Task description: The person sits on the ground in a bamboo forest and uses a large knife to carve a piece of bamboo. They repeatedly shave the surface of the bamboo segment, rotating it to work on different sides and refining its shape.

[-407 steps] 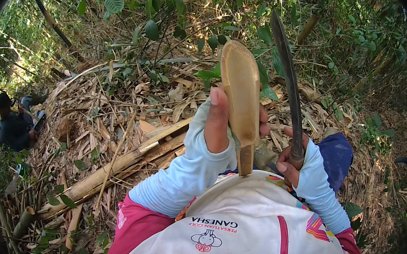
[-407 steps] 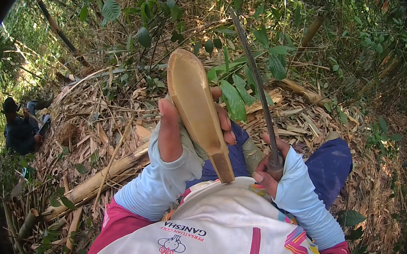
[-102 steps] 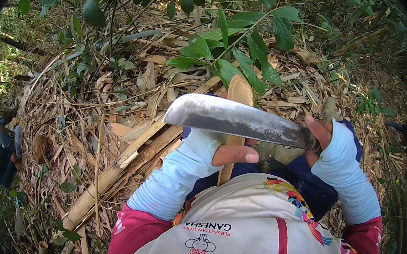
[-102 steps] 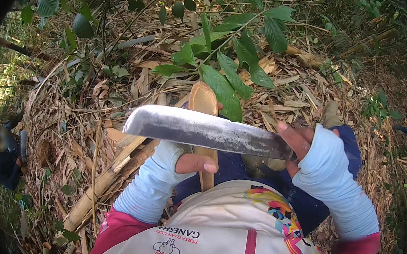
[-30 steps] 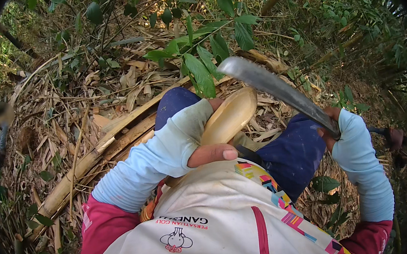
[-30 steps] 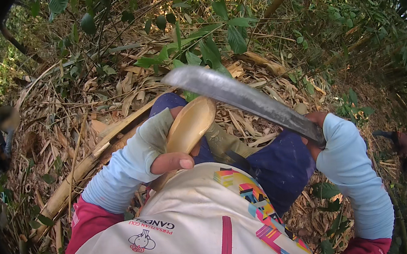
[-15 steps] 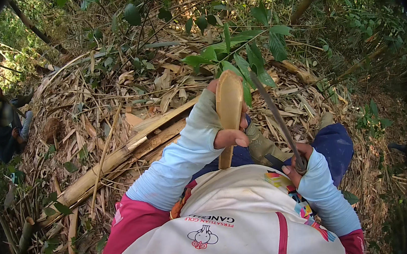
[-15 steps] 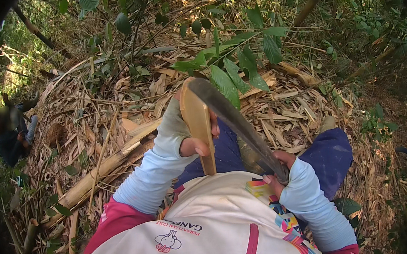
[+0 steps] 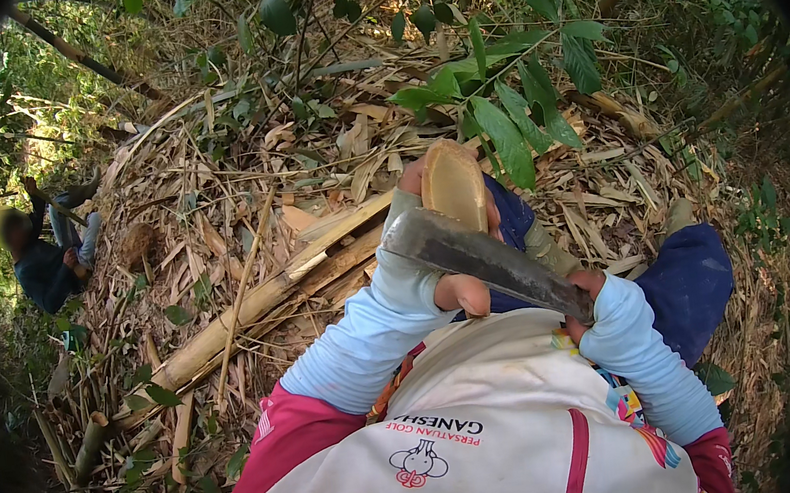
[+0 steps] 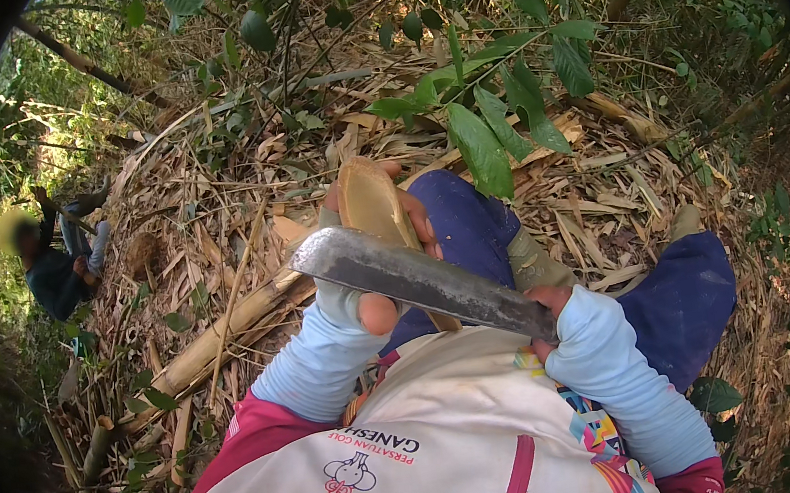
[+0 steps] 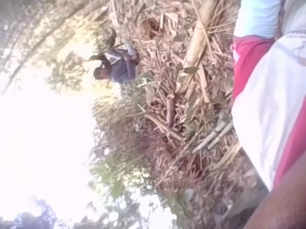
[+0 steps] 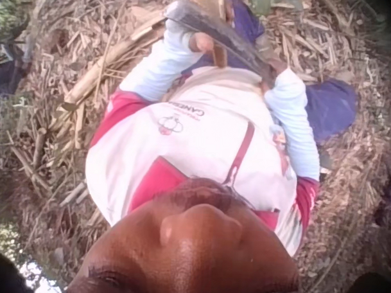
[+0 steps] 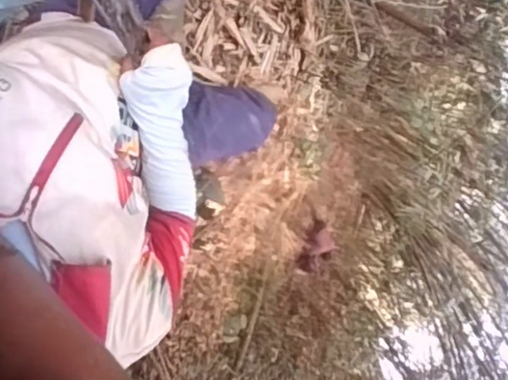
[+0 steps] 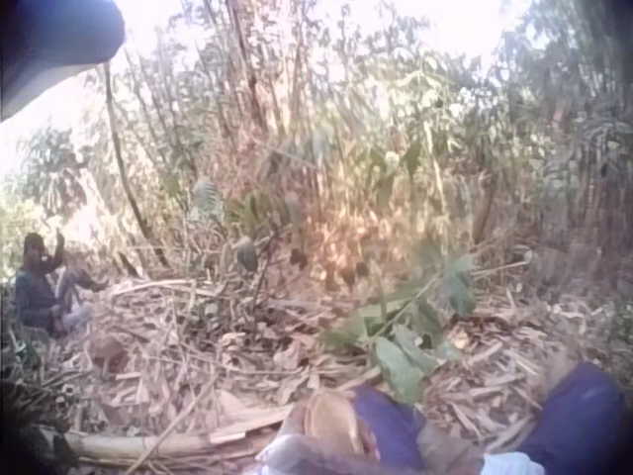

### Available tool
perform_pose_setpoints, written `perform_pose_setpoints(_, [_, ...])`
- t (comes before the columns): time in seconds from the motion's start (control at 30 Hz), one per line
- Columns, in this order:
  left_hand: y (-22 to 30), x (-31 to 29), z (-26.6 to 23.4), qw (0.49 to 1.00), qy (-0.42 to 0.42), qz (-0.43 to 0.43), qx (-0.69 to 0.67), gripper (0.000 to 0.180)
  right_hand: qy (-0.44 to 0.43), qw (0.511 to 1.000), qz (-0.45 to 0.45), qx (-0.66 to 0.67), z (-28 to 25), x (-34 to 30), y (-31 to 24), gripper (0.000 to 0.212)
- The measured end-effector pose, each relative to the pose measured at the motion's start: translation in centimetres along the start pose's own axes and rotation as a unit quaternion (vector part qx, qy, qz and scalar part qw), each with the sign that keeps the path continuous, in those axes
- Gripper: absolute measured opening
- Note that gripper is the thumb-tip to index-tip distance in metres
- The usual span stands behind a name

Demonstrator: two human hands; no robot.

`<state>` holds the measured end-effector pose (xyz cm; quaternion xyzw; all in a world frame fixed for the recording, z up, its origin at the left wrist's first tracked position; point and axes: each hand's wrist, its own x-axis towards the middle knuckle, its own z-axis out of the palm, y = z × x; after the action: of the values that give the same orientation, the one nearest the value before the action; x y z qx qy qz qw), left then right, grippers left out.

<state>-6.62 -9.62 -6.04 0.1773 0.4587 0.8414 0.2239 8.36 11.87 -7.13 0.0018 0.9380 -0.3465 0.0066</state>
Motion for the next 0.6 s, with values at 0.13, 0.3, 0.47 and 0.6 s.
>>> perform_pose_setpoints(0.13, [0.0,0.2,0.1,0.999,0.015,0.001,0.039,0.139,0.028,0.999,-0.024,-0.007,0.1,0.1,0.0,0.036])
perform_pose_setpoints(0.3, [0.3,1.1,-0.3,0.998,0.001,-0.004,0.067,0.139,0.039,0.999,-0.018,-0.021,-0.4,0.1,-0.3,0.036])
perform_pose_setpoints(0.47, [0.8,1.2,0.4,0.996,0.024,-0.013,0.09,0.131,0.058,0.998,0.012,0.004,-0.3,-0.3,-0.2,0.033])
perform_pose_setpoints(0.6, [1.1,1.3,0.1,0.996,0.005,-0.036,0.084,0.13,0.068,0.998,0.003,-0.004,-0.4,-0.3,-0.4,0.032])
